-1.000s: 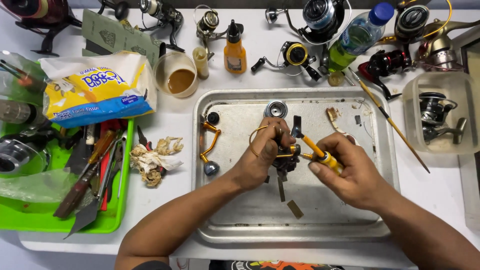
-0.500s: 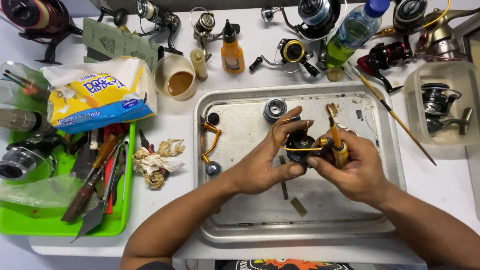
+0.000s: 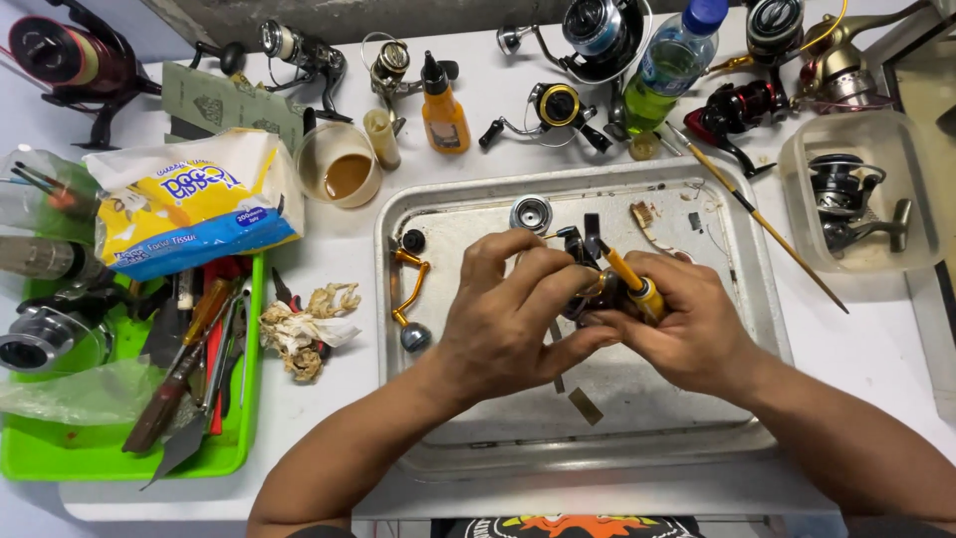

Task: The person uses a screwdriver to loosen and remove a screw from a fishing reel. They then dip a small piece of sandpaper into a liquid and rub it against the screwdriver tip.

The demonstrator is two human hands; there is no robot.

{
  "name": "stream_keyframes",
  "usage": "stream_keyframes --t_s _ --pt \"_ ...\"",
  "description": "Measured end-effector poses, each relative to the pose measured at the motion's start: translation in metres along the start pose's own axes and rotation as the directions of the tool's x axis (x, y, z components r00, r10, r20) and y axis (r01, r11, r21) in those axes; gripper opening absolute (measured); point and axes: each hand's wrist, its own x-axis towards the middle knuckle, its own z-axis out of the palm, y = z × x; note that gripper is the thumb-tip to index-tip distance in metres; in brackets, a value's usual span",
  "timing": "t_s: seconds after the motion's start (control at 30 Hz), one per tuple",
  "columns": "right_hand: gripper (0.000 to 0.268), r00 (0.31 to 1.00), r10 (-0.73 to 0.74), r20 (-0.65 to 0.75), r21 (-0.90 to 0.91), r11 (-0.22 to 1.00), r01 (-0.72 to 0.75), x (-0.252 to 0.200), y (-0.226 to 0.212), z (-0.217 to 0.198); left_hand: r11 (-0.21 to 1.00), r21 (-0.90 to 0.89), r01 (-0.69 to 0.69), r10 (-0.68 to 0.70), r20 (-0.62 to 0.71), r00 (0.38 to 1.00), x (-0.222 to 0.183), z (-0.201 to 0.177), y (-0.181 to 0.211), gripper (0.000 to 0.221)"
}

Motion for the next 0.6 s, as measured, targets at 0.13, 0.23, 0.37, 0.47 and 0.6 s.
stream_keyframes --t_s 0.13,0.23,0.37,0.47,0.6 --pt "0.022 0.999 -0.025 0.041 -0.032 0.999 0.026 -0.006 0.001 0.006 1.000 0.016 0.000 0.000 0.032 0.999 -0.008 0.009 -0.005 0.042" --pt "0.012 0.999 -0.026 0.045 -0.039 0.999 0.027 -0.004 -0.006 0.011 0.999 0.034 -0.014 0.011 0.101 0.995 -0.004 0.005 0.000 0.042" --pt "0.015 0.995 -0.041 0.087 -0.083 0.995 0.049 -0.008 -0.003 0.013 0.999 -0.036 0.009 0.000 0.237 0.971 -0.004 0.002 0.000 0.044" --pt "0.022 0.991 -0.026 0.130 -0.081 0.996 0.037 0.000 -0.020 0.005 0.994 -0.104 0.030 0.003 0.307 0.952 -0.007 -0.002 -0.006 0.044" --pt "0.043 0.957 0.163 0.238 -0.322 0.943 -0.081 -0.013 -0.014 -0.033 0.990 -0.136 0.034 0.036 0.482 0.875 -0.018 -0.012 -0.022 0.039"
